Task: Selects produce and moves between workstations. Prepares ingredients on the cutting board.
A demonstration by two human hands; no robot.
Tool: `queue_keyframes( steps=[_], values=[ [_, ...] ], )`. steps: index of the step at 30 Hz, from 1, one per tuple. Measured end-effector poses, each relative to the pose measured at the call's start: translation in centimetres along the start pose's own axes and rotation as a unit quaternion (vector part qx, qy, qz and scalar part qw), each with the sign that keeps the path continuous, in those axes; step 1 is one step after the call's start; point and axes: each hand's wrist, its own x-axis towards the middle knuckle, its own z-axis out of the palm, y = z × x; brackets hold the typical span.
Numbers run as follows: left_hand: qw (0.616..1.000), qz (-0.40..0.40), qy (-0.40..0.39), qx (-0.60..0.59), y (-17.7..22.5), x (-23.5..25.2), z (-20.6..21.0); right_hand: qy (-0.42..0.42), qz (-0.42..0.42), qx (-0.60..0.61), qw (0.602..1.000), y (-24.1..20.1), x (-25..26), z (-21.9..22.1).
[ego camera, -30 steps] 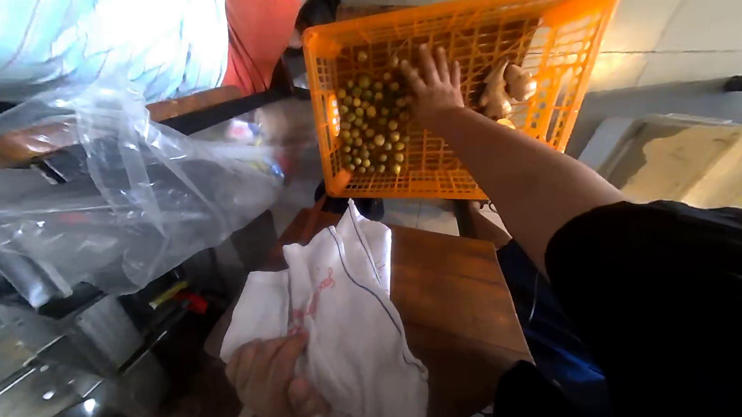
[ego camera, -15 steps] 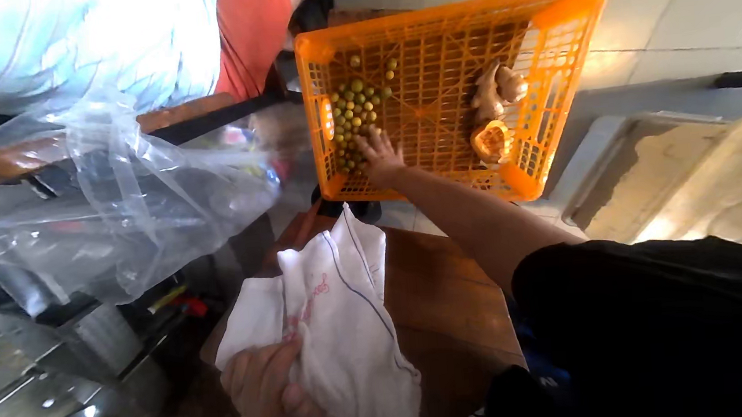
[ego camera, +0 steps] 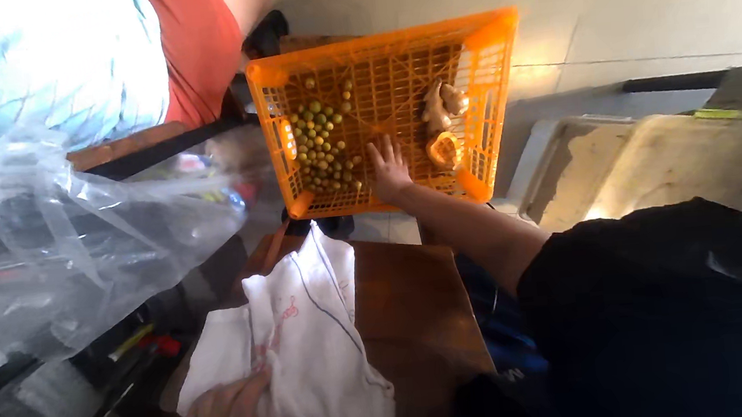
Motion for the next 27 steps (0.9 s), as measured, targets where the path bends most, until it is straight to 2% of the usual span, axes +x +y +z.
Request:
queue_keyframes(
  steps=[3,6,8,10,12,16,18,22,24,27],
  values=[
    [1.000,0.006,-0.003,0.003,1.2,1.2,-0.2,-0.061,0.055,0.001,0.997,0.0,-0.4,-0.7],
    [1.000,0.000,0.002,0.000,0.9,1.0,-0.1,-0.145,0.001,0.022,0.989,-0.8,-0.6,0.0],
    [1.000,-0.011,0.010,-0.007,0.0,0.0,0.1,-0.155,-0.037,0.046,0.986,-0.7,-0.3,1.2],
    [0.999,-0.015,0.032,-0.024,-0.4,-0.5,0.4,-0.109,-0.057,0.045,0.991,-1.0,-0.8,0.3],
    [0.998,-0.008,0.048,-0.037,-0.4,-0.5,0.5,-0.018,-0.068,0.035,0.997,-0.6,-1.1,-0.7],
    [0.997,-0.007,0.059,-0.048,-0.5,-0.6,0.7,0.105,-0.030,-0.039,0.993,1.0,0.0,-4.5],
    [0.997,-0.007,0.061,-0.048,-0.7,-0.6,0.8,0.138,-0.004,-0.084,0.987,2.1,1.3,-7.4],
    [0.997,0.001,0.069,-0.045,-0.6,-0.4,0.9,0.090,0.137,-0.149,0.975,3.2,3.6,-12.1],
    [0.996,0.001,0.074,-0.045,-0.5,-0.3,1.0,0.061,0.156,-0.171,0.971,3.5,4.2,-12.9],
    [0.996,-0.005,0.072,-0.047,-0.4,-0.3,1.0,0.048,0.138,-0.155,0.977,3.5,4.7,-12.9]
  ],
)
